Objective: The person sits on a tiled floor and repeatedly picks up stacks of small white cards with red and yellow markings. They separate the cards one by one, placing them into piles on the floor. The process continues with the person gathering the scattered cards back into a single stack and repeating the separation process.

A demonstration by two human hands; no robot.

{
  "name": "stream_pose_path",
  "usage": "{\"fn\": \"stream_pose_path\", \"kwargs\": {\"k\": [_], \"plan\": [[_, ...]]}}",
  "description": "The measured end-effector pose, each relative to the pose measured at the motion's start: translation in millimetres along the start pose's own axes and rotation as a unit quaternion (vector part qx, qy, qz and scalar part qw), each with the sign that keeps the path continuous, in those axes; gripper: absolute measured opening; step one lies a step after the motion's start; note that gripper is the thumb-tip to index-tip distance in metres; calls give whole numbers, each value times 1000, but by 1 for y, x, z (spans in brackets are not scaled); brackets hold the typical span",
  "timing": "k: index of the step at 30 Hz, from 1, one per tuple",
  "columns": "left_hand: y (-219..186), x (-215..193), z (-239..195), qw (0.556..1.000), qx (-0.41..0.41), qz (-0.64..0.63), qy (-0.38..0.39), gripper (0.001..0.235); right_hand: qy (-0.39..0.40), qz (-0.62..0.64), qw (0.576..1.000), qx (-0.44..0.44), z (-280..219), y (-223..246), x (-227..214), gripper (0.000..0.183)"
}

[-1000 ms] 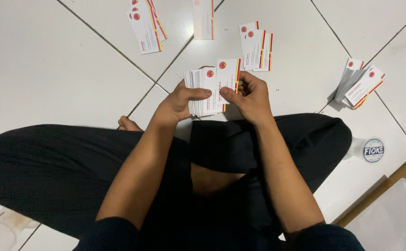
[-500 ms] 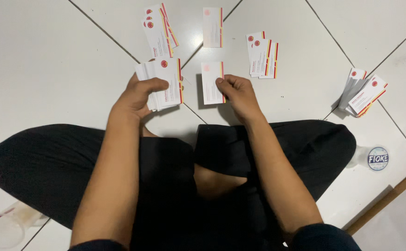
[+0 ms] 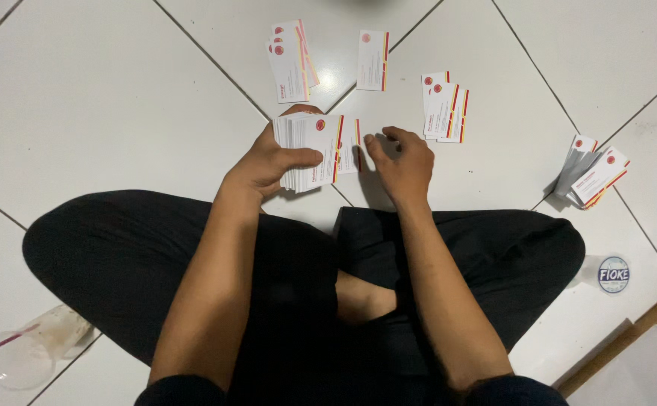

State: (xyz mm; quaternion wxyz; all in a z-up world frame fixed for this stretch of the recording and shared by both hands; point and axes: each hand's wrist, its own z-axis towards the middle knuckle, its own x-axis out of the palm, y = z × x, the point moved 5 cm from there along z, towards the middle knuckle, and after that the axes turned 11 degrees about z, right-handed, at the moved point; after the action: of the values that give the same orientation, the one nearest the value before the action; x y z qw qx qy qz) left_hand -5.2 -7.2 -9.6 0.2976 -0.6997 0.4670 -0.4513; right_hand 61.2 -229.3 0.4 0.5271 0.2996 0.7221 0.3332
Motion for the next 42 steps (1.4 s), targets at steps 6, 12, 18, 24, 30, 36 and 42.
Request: {"fn": "stream_pose_path", "kwargs": {"k": [6, 12, 18, 24, 30, 36, 42], "plan": [[8, 7, 3, 996, 24, -59, 67, 70, 134, 353, 926, 0, -21, 17, 28, 61], [-5, 8, -11, 989, 7, -141, 52, 68, 105, 395, 912, 28, -15, 5, 41, 28], [-17, 0, -26, 987, -8, -161, -10, 64, 53, 418, 904, 74, -7, -31, 31, 20], [-17, 3, -22, 985, 28, -168, 15, 60, -8, -6, 999, 32, -15, -42, 21, 54], [-3, 7, -21, 988, 56, -133, 50, 62, -73, 167, 981, -63, -24, -19, 2, 37], [4, 30, -30, 991, 38, -108, 66, 63, 146, 381, 913, -19, -36, 5, 41, 44], [19, 11, -20, 992, -4, -130, -4, 63, 89, 411, 905, 54, -24, -6, 23, 19]]}}
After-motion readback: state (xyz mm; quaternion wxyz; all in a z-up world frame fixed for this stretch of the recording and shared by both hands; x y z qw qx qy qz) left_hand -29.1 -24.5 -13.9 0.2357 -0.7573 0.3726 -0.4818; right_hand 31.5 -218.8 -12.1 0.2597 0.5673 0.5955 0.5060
